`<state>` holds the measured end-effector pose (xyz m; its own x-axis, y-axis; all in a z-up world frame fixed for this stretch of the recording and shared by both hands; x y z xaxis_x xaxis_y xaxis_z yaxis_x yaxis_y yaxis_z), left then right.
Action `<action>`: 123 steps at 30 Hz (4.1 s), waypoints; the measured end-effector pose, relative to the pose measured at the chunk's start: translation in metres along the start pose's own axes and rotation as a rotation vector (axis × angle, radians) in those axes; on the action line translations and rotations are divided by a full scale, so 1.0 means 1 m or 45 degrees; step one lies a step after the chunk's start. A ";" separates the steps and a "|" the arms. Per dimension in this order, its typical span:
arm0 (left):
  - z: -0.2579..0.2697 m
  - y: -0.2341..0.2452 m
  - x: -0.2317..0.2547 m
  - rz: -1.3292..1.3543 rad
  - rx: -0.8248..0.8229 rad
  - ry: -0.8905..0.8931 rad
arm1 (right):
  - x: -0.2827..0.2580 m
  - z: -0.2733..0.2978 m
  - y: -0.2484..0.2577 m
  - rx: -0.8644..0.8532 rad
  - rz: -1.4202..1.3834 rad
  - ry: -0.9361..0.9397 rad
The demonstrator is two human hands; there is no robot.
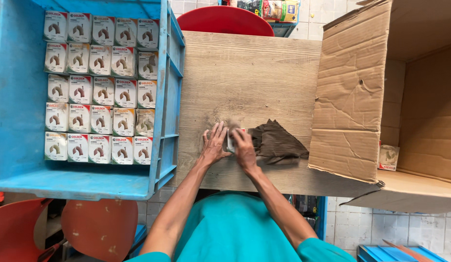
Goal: The person repeatedly picks up small white boxes from a cardboard box, wipes each one with a brown cloth on a wooden surface, and places the cleaned boxes into a blue crate. The process is repeated for multiple boxes throughout the clip.
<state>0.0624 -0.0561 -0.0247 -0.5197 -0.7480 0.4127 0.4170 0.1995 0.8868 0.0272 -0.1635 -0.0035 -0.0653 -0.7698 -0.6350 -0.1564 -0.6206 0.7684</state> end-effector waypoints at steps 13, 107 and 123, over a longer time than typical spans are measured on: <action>0.005 0.014 0.002 -0.069 0.026 0.034 | 0.029 0.004 0.043 0.216 0.240 -0.053; -0.080 0.283 0.415 0.148 0.765 -1.473 | 0.031 0.035 0.477 0.653 0.287 -0.353; -0.310 -0.069 0.466 -0.821 -0.345 -0.903 | 0.341 -0.042 0.432 -0.545 0.862 -0.498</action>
<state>0.0227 -0.6148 0.0420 -0.9953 -0.0936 -0.0240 0.0082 -0.3294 0.9442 -0.0208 -0.7006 0.1156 -0.3542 -0.9341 0.0444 0.4141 -0.1141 0.9031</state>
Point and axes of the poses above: each hand's wrist, its own z-axis away from the middle knuckle, its own y-axis out of the back of the hand, x = y × z, the point moved 9 cm from there along -z, towards the middle knuckle, and after that the axes turned 6 degrees about -y, right-handed, at the moved point
